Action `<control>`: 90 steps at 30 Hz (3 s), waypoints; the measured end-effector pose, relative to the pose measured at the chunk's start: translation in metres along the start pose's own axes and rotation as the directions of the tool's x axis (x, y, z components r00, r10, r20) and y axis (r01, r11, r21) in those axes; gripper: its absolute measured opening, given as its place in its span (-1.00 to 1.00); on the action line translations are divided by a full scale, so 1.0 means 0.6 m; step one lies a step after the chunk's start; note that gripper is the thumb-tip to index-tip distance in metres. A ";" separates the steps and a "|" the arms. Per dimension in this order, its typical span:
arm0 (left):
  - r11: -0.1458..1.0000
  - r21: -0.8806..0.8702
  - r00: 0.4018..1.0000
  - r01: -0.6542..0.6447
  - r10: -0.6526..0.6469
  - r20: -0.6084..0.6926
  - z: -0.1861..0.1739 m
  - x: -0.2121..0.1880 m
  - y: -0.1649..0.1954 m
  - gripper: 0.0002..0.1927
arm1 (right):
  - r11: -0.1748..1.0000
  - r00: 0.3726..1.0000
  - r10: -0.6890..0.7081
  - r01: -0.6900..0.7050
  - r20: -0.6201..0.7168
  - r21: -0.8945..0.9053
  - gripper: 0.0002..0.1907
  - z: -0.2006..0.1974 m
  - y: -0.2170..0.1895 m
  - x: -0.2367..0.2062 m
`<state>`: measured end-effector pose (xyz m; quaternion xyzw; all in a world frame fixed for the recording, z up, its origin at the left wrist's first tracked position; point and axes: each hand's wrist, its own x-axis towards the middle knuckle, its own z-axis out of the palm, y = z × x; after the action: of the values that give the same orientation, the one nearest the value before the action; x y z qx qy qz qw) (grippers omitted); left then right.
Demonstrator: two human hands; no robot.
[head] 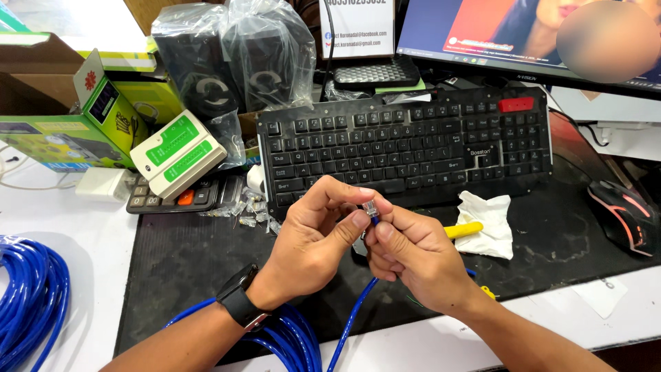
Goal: The person strips the jacket from the end of a blue ethernet cable, untwists and straightens the colored wires, trims them, inserts them into an RJ45 connector, and uses a yellow crimping plier to crimp the connector onto the cable, then holds up the finished cable end.
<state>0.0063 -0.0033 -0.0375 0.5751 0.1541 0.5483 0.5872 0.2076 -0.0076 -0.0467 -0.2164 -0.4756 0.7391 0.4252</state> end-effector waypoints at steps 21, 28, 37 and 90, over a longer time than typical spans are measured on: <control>1.000 0.002 1.000 0.000 0.000 -0.006 0.002 0.000 -0.001 -0.78 | 1.000 1.000 -0.002 0.002 0.001 -0.002 -0.78 0.001 0.000 0.000; 1.000 0.014 1.000 -0.019 0.019 -0.002 0.001 0.001 0.000 -0.78 | 1.000 1.000 -0.008 0.008 0.005 0.010 -0.78 0.002 0.000 0.000; 1.000 -0.003 1.000 -0.011 0.011 -0.011 0.001 -0.001 -0.003 -0.77 | 1.000 1.000 -0.002 0.002 0.005 0.017 -0.78 0.002 0.001 0.000; 0.998 0.066 1.000 0.002 -0.003 0.004 0.009 0.003 0.007 -0.73 | 0.999 1.000 -0.026 0.026 -0.001 -0.019 -0.78 -0.006 0.006 -0.006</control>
<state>0.0091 -0.0058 -0.0316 0.5953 0.1717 0.5409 0.5689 0.2108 -0.0094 -0.0520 -0.2149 -0.4852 0.7288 0.4328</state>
